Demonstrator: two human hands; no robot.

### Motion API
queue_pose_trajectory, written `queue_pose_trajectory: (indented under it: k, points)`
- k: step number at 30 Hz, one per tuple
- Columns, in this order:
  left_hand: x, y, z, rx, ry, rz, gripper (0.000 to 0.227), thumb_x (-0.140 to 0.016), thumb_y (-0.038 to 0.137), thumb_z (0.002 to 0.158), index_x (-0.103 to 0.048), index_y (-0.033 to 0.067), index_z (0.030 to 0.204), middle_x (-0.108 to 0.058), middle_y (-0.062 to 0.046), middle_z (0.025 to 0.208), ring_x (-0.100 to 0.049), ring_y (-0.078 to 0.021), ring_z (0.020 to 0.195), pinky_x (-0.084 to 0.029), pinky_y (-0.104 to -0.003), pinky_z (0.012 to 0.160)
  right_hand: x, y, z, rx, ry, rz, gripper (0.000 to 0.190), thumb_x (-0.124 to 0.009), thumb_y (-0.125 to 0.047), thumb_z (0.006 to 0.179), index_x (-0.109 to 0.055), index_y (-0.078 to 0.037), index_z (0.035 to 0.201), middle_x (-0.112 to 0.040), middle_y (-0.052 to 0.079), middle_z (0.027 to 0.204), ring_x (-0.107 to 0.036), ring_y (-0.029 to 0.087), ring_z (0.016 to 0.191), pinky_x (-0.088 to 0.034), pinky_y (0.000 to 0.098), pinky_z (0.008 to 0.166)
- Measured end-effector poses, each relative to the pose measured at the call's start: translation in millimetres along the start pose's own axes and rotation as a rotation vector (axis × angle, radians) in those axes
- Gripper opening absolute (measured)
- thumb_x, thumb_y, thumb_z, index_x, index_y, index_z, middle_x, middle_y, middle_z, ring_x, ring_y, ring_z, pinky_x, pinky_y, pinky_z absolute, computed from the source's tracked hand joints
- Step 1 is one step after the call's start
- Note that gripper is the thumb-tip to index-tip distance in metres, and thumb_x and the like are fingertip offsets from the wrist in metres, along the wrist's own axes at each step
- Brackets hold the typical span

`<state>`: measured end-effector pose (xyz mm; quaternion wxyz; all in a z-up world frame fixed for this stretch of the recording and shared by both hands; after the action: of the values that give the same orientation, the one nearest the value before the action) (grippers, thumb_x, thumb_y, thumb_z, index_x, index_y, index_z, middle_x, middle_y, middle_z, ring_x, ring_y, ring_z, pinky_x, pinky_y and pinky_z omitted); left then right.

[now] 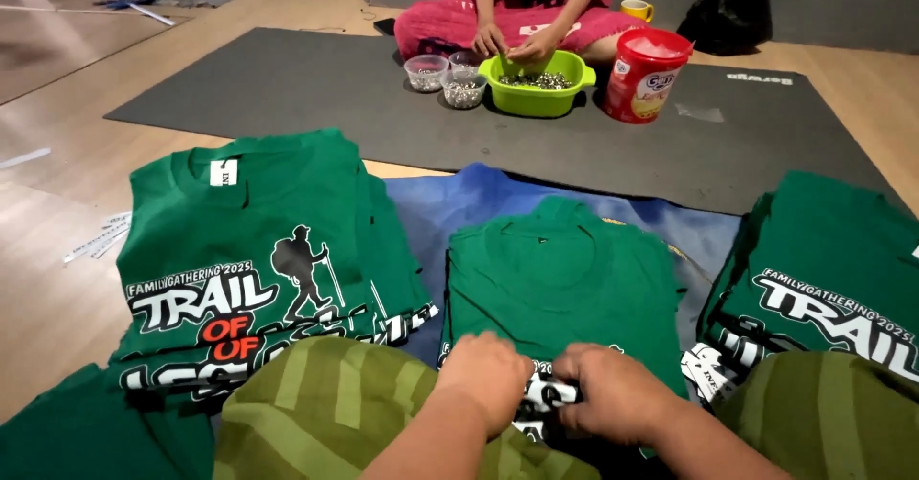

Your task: Attaching brand tags to green t-shirts using a tagging tool and stacking the finished items.

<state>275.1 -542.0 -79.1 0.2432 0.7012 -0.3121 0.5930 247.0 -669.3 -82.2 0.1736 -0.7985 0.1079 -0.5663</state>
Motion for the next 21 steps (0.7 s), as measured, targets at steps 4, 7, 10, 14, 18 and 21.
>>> queue_pose_trajectory:
  k: [4, 7, 10, 14, 18, 21]
  points:
    - [31.4, 0.1, -1.6, 0.006, 0.079, -0.047, 0.014, -0.067, 0.011, 0.086, -0.079, 0.0113, 0.092, -0.064, -0.011, 0.105, -0.06, -0.0334, 0.098, -0.055, -0.047, 0.073, 23.4, -19.3, -6.5, 0.019, 0.102, -0.082, 0.019, -0.076, -0.023, 0.07, -0.07, -0.023, 0.088, -0.073, -0.01, 0.096, -0.07, 0.019, 0.085, -0.056, 0.0336, 0.077]
    - [40.1, -2.6, -0.3, 0.024, 0.003, 0.017, 0.015, -0.064, 0.008, 0.084, -0.078, 0.0114, 0.082, -0.075, -0.01, 0.086, -0.071, -0.0356, 0.072, -0.057, -0.051, 0.055, 30.8, -26.4, -10.8, -0.036, 0.077, -0.108, 0.039, -0.075, -0.02, 0.069, -0.07, -0.028, 0.107, -0.074, -0.012, 0.112, -0.07, 0.019, 0.099, -0.058, 0.0342, 0.083]
    - [30.5, -1.9, 3.9, -0.011, 0.0, 0.062, 0.018, -0.062, 0.014, 0.09, -0.078, 0.0169, 0.084, -0.076, -0.008, 0.091, -0.069, -0.0322, 0.08, -0.045, -0.045, 0.074, 26.9, -20.5, -17.0, -0.155, -0.03, -0.009, 0.031, -0.082, -0.05, 0.078, -0.075, -0.025, 0.095, -0.079, -0.009, 0.085, -0.07, 0.014, 0.074, -0.055, 0.029, 0.073]
    - [19.0, -4.9, -5.2, 0.021, -0.112, 0.035, 0.013, -0.065, 0.011, 0.087, -0.078, 0.0137, 0.086, -0.076, -0.01, 0.091, -0.069, -0.0346, 0.082, -0.05, -0.047, 0.071, 12.5, -12.4, -11.4, -0.079, -0.017, -0.071, 0.017, -0.074, -0.041, 0.086, -0.073, -0.025, 0.092, -0.077, -0.007, 0.086, -0.069, 0.019, 0.075, -0.055, 0.0335, 0.073]
    - [20.9, -9.8, -12.7, 0.025, -0.163, 0.053, 0.012, -0.067, 0.008, 0.086, -0.078, 0.0116, 0.088, -0.076, -0.01, 0.095, -0.071, -0.034, 0.086, -0.053, -0.046, 0.07, -11.4, -7.1, 1.9, 0.028, -0.02, -0.226, 0.028, -0.082, -0.033, 0.074, -0.068, -0.024, 0.097, -0.072, -0.007, 0.106, -0.068, 0.024, 0.096, -0.055, 0.0388, 0.084]
    - [13.6, -12.3, -4.3, -0.002, 0.004, 0.151, 0.012, -0.069, 0.015, 0.086, -0.077, 0.0134, 0.095, -0.074, -0.012, 0.1, -0.068, -0.0328, 0.089, -0.049, -0.047, 0.081, -2.6, -17.9, 1.3, 0.042, 0.024, -0.379, 0.029, -0.075, -0.021, 0.07, -0.069, -0.025, 0.098, -0.07, -0.004, 0.106, -0.066, 0.028, 0.1, -0.054, 0.042, 0.086]
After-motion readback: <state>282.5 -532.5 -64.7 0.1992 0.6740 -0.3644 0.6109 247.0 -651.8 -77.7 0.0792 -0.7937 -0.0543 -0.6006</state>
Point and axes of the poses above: each hand's wrist, its own z-axis towards the middle knuckle, its own x-axis out of the back of the hand, y = z × x, the point moved 8 cm from there along z, towards the middle knuckle
